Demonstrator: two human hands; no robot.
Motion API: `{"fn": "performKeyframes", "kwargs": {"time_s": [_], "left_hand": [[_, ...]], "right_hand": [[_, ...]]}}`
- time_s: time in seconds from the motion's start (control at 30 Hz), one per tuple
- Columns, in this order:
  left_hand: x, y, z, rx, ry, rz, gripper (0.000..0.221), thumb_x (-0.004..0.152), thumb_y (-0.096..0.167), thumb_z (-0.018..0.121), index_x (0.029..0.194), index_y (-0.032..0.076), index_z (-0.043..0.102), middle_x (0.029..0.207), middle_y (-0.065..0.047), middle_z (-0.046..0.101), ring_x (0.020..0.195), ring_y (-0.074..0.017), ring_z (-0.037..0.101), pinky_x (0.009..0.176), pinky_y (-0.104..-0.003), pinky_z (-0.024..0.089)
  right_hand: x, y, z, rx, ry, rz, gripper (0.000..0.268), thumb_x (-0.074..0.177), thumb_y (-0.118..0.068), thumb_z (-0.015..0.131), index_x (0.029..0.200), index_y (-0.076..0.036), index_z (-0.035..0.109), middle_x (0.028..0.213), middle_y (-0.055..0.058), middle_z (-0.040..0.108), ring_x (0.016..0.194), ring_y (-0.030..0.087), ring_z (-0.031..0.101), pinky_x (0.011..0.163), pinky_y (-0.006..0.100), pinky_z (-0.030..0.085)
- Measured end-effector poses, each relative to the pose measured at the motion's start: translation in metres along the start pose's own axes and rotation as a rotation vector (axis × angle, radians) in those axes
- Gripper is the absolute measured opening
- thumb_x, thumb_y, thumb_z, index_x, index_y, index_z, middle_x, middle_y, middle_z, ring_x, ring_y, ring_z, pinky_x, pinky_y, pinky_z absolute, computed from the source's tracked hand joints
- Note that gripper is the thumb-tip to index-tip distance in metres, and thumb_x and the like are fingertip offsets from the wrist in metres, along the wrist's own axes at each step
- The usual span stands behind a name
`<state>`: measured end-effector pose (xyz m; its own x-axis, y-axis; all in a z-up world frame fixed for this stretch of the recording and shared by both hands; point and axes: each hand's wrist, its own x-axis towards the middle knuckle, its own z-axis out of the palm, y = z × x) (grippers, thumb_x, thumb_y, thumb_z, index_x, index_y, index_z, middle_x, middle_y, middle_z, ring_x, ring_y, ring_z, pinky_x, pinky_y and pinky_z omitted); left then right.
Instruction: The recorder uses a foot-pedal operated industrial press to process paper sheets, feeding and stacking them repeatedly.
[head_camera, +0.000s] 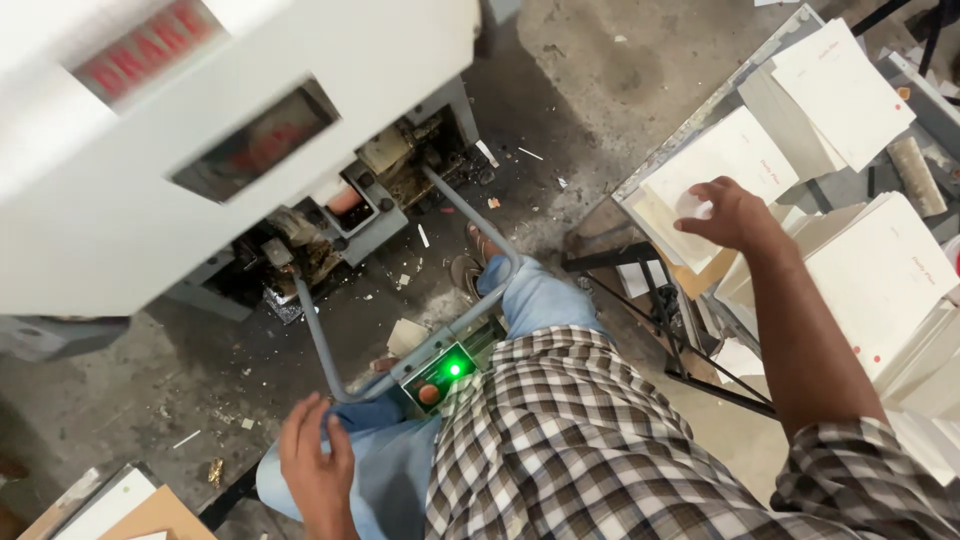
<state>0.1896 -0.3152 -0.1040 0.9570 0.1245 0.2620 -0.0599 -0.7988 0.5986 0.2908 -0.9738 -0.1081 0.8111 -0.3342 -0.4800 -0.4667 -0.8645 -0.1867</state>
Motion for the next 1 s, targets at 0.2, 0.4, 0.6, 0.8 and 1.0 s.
{"fn": "performKeyframes", "kwargs": {"time_s": [0.2, 0.4, 0.6, 0.8, 1.0], "left_hand": [[0.086, 0.051, 0.004, -0.004, -0.068, 0.258, 0.021, 0.088, 0.002, 0.071, 0.11, 0.004, 0.07, 0.121, -0.011, 0.07, 0.108, -0.0318, 0.066, 0.094, -0.043, 0.051], [0.134, 0.046, 0.076, -0.035, -0.127, 0.377, 0.023, 0.09, 0.004, 0.071, 0.113, 0.007, 0.071, 0.12, -0.009, 0.071, 0.114, -0.0307, 0.065, 0.1, -0.044, 0.047], [0.137, 0.023, 0.135, 0.148, -0.273, 0.213, 0.038, 0.082, 0.015, 0.076, 0.118, 0.01, 0.07, 0.131, -0.007, 0.064, 0.123, -0.0331, 0.054, 0.101, -0.051, 0.04], [0.139, -0.008, 0.156, 0.293, -0.282, 0.268, 0.045, 0.084, 0.027, 0.077, 0.124, 0.009, 0.068, 0.138, -0.007, 0.059, 0.125, -0.0342, 0.052, 0.101, -0.054, 0.04], [0.143, -0.013, 0.158, 0.484, -0.218, 0.473, 0.028, 0.089, 0.026, 0.076, 0.112, 0.011, 0.07, 0.127, -0.004, 0.065, 0.115, -0.0284, 0.061, 0.092, -0.047, 0.051]], "right_hand": [[-0.019, -0.039, 0.019, -0.221, 0.177, -0.047, 0.089, 0.078, -0.052, 0.083, 0.149, -0.006, 0.053, 0.143, 0.021, 0.056, 0.122, 0.038, 0.06, 0.102, 0.05, 0.053], [-0.021, -0.092, 0.018, -0.35, 0.352, -0.065, 0.093, 0.069, -0.027, 0.077, 0.154, -0.013, 0.042, 0.157, 0.016, 0.042, 0.137, 0.034, 0.044, 0.1, 0.062, 0.04], [0.013, -0.07, 0.06, -0.381, 0.476, -0.128, 0.062, 0.086, -0.011, 0.063, 0.147, -0.014, 0.054, 0.16, 0.012, 0.049, 0.143, 0.031, 0.046, 0.102, 0.059, 0.042], [0.011, -0.065, 0.068, -0.412, 0.554, -0.146, 0.057, 0.087, -0.007, 0.059, 0.144, -0.007, 0.056, 0.156, 0.016, 0.049, 0.14, 0.036, 0.046, 0.094, 0.055, 0.048], [0.004, -0.064, 0.021, -0.153, 0.192, 0.025, 0.077, 0.086, -0.023, 0.073, 0.154, -0.011, 0.04, 0.165, 0.016, 0.03, 0.139, 0.037, 0.042, 0.099, 0.05, 0.049]]}}
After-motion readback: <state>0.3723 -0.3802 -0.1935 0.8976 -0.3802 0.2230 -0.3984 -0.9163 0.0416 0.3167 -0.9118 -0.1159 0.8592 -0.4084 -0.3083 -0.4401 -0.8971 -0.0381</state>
